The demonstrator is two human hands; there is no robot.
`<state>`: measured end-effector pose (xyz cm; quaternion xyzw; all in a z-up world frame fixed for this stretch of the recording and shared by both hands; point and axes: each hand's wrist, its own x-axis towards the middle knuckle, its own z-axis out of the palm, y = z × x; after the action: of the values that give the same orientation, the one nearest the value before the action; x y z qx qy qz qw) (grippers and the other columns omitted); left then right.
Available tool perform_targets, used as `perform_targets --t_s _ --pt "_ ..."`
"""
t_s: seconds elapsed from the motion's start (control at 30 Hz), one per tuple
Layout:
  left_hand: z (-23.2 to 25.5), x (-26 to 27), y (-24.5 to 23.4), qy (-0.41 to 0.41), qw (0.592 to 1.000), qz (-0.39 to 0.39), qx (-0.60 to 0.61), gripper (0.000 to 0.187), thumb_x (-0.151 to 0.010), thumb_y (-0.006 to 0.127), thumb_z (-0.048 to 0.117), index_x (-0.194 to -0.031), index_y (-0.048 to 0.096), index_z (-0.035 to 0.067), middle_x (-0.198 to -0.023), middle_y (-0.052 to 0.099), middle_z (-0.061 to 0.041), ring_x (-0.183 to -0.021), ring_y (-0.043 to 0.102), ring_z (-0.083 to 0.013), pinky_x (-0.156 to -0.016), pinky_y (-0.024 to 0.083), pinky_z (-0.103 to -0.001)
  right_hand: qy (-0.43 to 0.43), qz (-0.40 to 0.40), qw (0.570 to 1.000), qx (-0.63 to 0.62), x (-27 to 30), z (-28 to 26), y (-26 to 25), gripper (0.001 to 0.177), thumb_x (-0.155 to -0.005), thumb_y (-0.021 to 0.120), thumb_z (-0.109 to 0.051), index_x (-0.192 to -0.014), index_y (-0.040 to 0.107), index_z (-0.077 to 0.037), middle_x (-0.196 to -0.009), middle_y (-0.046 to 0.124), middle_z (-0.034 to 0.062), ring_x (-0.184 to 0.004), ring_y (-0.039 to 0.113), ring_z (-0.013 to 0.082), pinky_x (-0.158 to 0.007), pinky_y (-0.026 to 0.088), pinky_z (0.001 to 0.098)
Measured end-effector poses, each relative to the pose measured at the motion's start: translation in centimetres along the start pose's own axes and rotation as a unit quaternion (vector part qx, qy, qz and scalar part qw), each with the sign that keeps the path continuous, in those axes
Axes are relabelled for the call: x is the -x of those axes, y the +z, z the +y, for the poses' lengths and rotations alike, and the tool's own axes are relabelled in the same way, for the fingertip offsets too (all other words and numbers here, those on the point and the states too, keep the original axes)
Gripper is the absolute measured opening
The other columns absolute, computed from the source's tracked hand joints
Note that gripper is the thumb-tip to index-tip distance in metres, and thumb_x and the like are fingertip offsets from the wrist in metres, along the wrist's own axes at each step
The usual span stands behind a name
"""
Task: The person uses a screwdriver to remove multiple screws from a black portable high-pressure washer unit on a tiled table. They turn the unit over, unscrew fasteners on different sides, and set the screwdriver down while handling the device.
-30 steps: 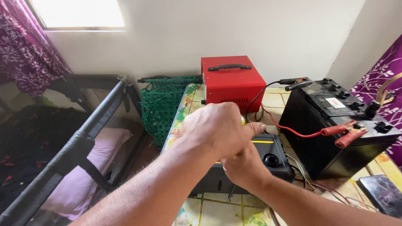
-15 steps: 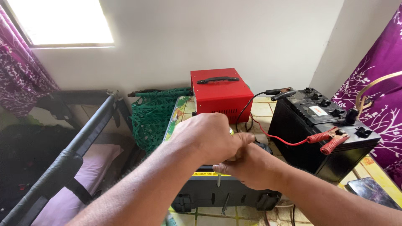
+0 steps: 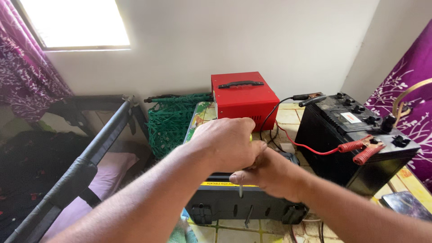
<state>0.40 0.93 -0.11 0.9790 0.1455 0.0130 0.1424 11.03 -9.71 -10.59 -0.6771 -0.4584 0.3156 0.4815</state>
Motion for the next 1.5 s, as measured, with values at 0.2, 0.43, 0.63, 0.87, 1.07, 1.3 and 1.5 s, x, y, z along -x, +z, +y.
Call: perform_targets --t_s 0.2,0.43,0.63,0.87,1.07,1.3,1.5 --pt "-0.5 -1.1 -0.8 0.084 0.994 -0.064 0.022 0.047 -0.083 0.064 0.041 -0.116 0.067 0.008 -0.105 0.075 -0.016 -0.102 0.072 -0.0314 -0.088 0.055 -0.044 -0.095 -0.072 0.993 0.02 -1.9 2.7 -0.9 0.013 -0.079 0.071 0.003 -0.084 0.06 0.002 -0.084 0.056 0.0058 -0.084 0.055 0.0173 -0.07 0.046 0.0372" --pt "1.3 -1.2 -0.4 -0.026 0.997 -0.062 -0.024 0.044 -0.09 0.064 0.045 -0.108 0.071 0.006 -0.105 0.074 -0.017 -0.103 0.07 -0.0358 -0.089 0.054 -0.046 0.026 0.176 0.981 -0.081 -0.6 3.4 4.8 0.01 -0.078 0.062 -0.004 -0.072 0.069 -0.003 -0.067 0.066 0.0071 -0.061 0.058 0.0141 -0.056 0.048 0.0316" --pt "-0.6 -1.0 -0.8 0.078 0.995 -0.069 0.003 0.044 -0.081 0.068 0.038 -0.114 0.065 0.009 -0.108 0.074 -0.013 -0.106 0.069 -0.0332 -0.088 0.053 -0.046 0.051 0.032 0.972 -0.227 -0.7 1.7 3.3 0.021 -0.076 0.064 0.001 -0.097 0.069 -0.003 -0.087 0.068 0.0086 -0.079 0.062 0.0158 -0.069 0.05 0.0338" --pt "0.7 -0.9 -1.8 0.002 0.995 -0.094 -0.016 0.056 -0.094 0.055 0.053 -0.122 0.064 0.005 -0.113 0.072 -0.019 -0.111 0.068 -0.0343 -0.095 0.052 -0.046 0.041 -0.119 0.991 0.033 -0.9 -0.6 -1.6 0.034 -0.087 0.069 -0.015 -0.12 0.069 -0.013 -0.117 0.079 0.003 -0.101 0.069 0.0148 -0.092 0.056 0.032" --pt "-0.8 -1.2 0.8 0.036 0.999 0.024 -0.005 0.052 -0.092 0.059 0.048 -0.128 0.061 0.009 -0.107 0.076 -0.015 -0.106 0.07 -0.0348 -0.091 0.052 -0.05 0.065 0.124 0.975 0.175 1.7 -2.1 2.1 0.03 -0.086 0.079 -0.028 -0.109 0.071 -0.01 -0.087 0.082 0.0068 -0.079 0.077 0.0144 -0.073 0.057 0.0329" --pt "-1.5 -1.1 3.5 0.0 0.955 0.084 0.283 0.041 -0.085 0.075 0.04 -0.103 0.063 0.005 -0.086 0.073 -0.013 -0.08 0.072 -0.0228 -0.072 0.058 -0.041 0.058 0.178 0.974 0.13 1.9 -1.2 2.9 0.04 -0.081 0.081 -0.029 -0.113 0.067 -0.009 -0.084 0.078 0.0062 -0.077 0.074 0.0169 -0.07 0.058 0.0331" --pt "0.0 -1.0 0.1 0.04 0.883 0.213 0.417 0.023 -0.09 0.068 0.028 -0.091 0.059 0.007 -0.071 0.071 -0.008 -0.058 0.066 -0.0195 -0.054 0.058 -0.041 0.176 0.242 0.954 -0.004 6.3 9.6 2.5 0.026 -0.086 0.073 -0.019 -0.106 0.07 -0.003 -0.092 0.074 0.015 -0.081 0.072 0.0231 -0.076 0.058 0.0365"
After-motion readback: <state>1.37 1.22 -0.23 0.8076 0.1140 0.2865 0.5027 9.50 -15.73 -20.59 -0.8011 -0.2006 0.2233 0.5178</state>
